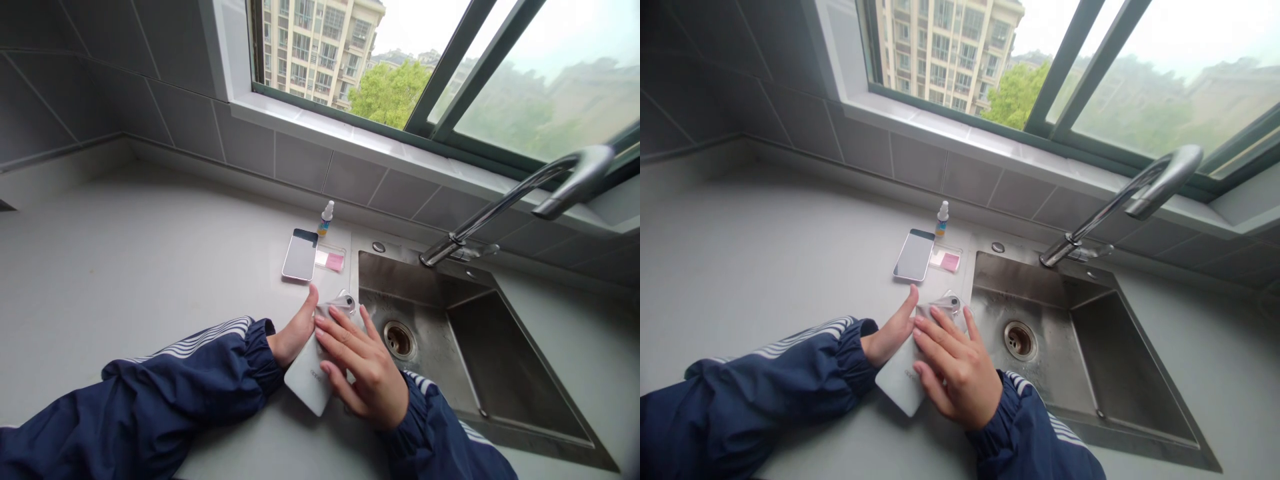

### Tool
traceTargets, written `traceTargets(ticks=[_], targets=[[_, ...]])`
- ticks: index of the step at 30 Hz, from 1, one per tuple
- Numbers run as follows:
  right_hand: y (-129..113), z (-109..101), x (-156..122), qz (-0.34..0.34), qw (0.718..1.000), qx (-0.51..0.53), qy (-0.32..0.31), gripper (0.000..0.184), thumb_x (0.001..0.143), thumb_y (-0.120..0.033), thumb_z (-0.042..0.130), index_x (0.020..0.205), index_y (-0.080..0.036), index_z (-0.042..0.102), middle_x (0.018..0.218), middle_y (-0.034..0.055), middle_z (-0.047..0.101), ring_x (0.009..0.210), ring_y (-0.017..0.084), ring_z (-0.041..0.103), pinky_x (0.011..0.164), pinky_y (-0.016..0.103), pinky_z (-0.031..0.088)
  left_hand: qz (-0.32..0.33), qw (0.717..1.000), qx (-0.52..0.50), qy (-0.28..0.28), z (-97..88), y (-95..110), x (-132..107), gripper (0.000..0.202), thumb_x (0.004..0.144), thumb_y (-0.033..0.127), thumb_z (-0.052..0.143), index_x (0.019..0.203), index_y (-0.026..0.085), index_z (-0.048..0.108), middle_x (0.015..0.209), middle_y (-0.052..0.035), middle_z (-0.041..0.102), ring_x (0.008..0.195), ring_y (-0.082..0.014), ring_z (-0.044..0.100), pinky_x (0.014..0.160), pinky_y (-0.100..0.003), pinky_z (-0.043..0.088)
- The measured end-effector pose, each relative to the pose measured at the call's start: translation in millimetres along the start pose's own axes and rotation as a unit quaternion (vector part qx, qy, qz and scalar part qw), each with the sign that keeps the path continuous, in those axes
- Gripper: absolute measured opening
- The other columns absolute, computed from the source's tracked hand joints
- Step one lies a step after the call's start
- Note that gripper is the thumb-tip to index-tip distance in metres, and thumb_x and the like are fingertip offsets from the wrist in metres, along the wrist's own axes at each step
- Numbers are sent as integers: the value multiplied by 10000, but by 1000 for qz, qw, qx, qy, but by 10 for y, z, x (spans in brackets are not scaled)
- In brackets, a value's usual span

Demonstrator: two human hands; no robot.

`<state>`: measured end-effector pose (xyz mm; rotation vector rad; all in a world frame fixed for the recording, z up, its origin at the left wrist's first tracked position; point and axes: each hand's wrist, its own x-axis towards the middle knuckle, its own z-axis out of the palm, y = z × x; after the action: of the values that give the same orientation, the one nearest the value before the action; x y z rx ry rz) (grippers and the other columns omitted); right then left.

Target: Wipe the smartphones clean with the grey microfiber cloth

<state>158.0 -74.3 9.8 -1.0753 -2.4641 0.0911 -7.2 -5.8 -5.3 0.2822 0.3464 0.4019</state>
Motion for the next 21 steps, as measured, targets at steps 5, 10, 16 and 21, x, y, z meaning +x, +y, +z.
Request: traceTargets(ticks=[5,10,16,21], targets=[[131,49,-14,62,997,-24,37,505,980,-180,493,1480,-188,428,1530,89,474,1491,270,323,1221,562,247,-32,995,86,-40,-86,-29,-1,916,842,832,119,1511,255,359,888,-73,696,584,-209,671,675,-382,536],[156,68,-26,87,995,-27,46,527,987,-195,481,1506,-190,395,1545,96,451,1501,286,295,1192,574,309,-29,994,90,-56,-120,-55,14,890,856,816,103,1536,280,312,1005,-102,696,705,-250,709,780,-460,536],[82,21,-5,23,1000,-3,7,496,971,-202,504,1462,-156,455,1528,111,471,1499,281,298,1210,566,283,5,999,37,-10,-10,3,7,902,910,743,48,1474,158,440,943,-132,706,829,-258,711,818,-388,525],[48,-41,7,-15,999,22,-18,466,960,-223,529,1421,-159,507,1465,117,546,1471,277,359,1214,565,271,15,1000,-18,2,7,43,12,924,898,777,151,1323,85,592,824,-131,687,761,-243,687,777,-352,520]])
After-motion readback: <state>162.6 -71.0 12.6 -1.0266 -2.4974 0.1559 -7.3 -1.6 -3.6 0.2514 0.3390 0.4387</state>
